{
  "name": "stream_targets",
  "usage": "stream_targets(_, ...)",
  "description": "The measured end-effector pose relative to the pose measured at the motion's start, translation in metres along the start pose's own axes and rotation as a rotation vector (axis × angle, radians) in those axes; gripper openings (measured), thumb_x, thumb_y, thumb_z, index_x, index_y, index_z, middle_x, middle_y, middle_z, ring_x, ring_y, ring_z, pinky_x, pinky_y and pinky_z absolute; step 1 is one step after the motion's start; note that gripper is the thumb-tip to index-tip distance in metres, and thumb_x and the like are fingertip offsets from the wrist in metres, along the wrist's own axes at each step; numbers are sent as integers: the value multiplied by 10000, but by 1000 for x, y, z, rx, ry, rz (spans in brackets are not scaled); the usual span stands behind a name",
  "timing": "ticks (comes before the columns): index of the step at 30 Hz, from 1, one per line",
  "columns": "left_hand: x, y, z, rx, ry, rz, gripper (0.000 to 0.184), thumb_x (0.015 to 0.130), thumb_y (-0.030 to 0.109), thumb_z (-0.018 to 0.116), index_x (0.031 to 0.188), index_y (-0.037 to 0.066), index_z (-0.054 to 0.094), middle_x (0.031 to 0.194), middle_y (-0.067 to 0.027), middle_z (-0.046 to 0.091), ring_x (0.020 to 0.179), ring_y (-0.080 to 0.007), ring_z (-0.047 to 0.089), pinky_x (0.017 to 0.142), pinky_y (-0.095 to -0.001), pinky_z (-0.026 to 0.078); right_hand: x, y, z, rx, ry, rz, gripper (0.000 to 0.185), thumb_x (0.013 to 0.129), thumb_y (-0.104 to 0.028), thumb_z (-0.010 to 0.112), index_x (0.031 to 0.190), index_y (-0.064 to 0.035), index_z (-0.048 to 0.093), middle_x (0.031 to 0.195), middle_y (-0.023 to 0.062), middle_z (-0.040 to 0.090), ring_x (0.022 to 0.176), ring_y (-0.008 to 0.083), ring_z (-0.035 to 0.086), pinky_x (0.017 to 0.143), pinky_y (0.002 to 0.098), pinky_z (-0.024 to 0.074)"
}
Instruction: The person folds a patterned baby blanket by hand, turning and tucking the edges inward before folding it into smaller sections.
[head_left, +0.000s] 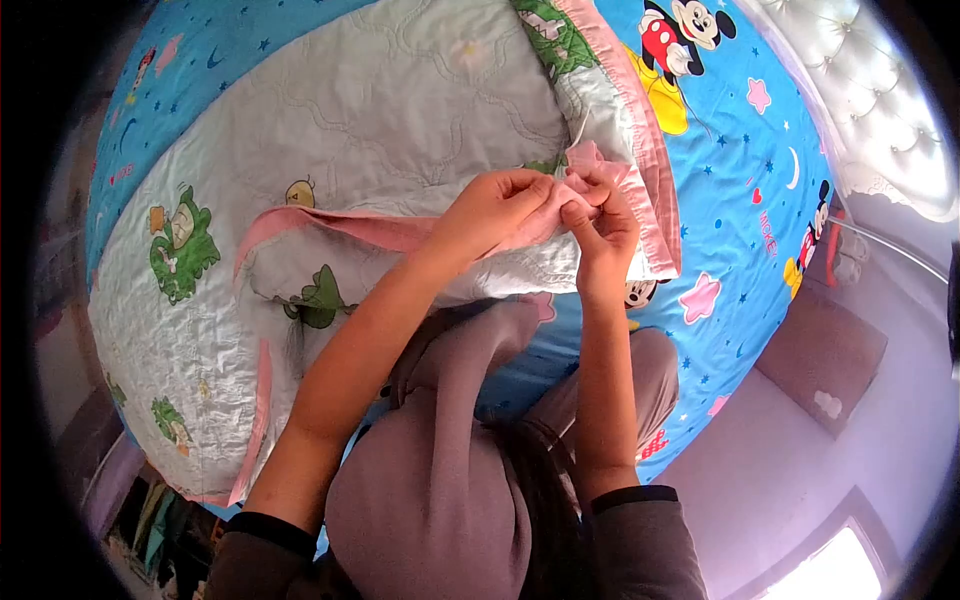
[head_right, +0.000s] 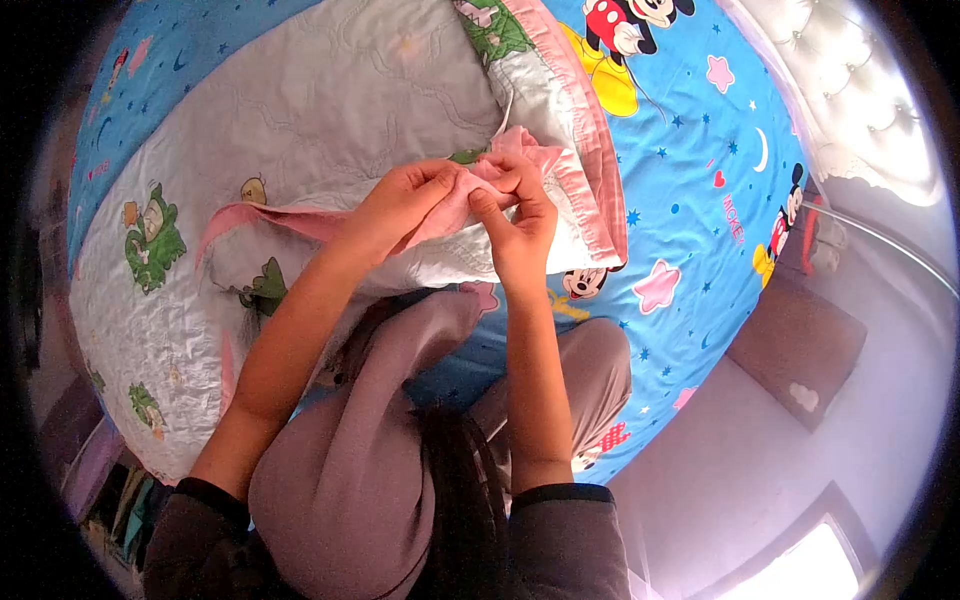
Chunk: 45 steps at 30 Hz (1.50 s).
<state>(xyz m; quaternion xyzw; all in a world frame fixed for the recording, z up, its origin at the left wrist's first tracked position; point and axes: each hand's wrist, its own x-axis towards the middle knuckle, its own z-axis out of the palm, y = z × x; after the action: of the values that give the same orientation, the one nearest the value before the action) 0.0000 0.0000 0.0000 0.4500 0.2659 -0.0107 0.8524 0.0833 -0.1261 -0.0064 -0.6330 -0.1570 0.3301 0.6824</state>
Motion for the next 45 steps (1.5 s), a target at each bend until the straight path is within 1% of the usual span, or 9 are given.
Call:
stream_targets(3,-13,-1,7,109,14,-81,251,847,202,564,983,-3,614,859,-7,608,790,-40,524,672,-192,430,-16,2,6,13,22,-130,87,733,8,595,725,-15,512,1144,88,502,1098,179,427,936,290,291)
stream_targets(9,-8,-3,18,121,160,179,223,820,165,595,948,-16,623,799,-12,620,708,-39,543,607,-185,438,-10,6,19,-164,339,-348,75,783,3,550,729,-26,507,1184,109,481,1056,158,466,884,279,363)
stream_targets(13,-6,-6,18,79,182,282,198,814,149,596,905,-24,630,749,-18,623,672,-39,547,574,-181,434,-7,8,21,-112,344,-273,79,790,-9,556,732,-34,509,1141,98,496,1005,140,481,859,272,377)
stream_targets(18,-14,3,14,420,289,401,218,813,189,592,849,-22,634,646,-52,615,629,-38,553,544,-205,432,-5,7,18,-59,316,-203,79,738,-31,605,747,-15,528,963,78,567,927,158,485,847,281,355)
stream_targets(20,-18,9,16,444,225,227,210,832,79,560,970,-79,581,867,-57,622,816,-73,560,697,-190,453,-5,5,16,-70,280,-204,76,743,-30,603,746,-16,529,937,64,570,893,138,488,823,264,362)
stream_targets(28,-23,9,16,509,195,330,217,815,91,594,953,-76,582,826,-67,628,766,-84,580,668,-209,469,-5,3,12,6,183,-117,49,759,-25,598,777,-16,554,824,-1,555,776,68,460,729,208,379)
stream_targets(35,-28,8,18,729,323,446,165,789,84,607,906,-31,597,734,-88,619,652,-56,549,580,-221,444,5,-30,7,-519,92,-388,123,729,-17,588,852,-10,585,729,48,571,709,150,540,719,251,410)
stream_targets(38,-31,13,22,732,318,453,160,787,100,610,897,-14,591,716,-100,603,612,-62,534,556,-220,428,10,-46,0,-573,-242,-246,102,779,-26,570,875,7,559,708,78,564,654,138,554,629,240,436)
stream_targets(45,-32,11,11,846,323,693,217,798,90,581,1000,30,529,807,-122,617,718,-201,623,607,-286,466,20,-48,-7,-518,-39,-360,126,869,-114,504,882,8,531,702,39,539,656,89,499,602,216,405)
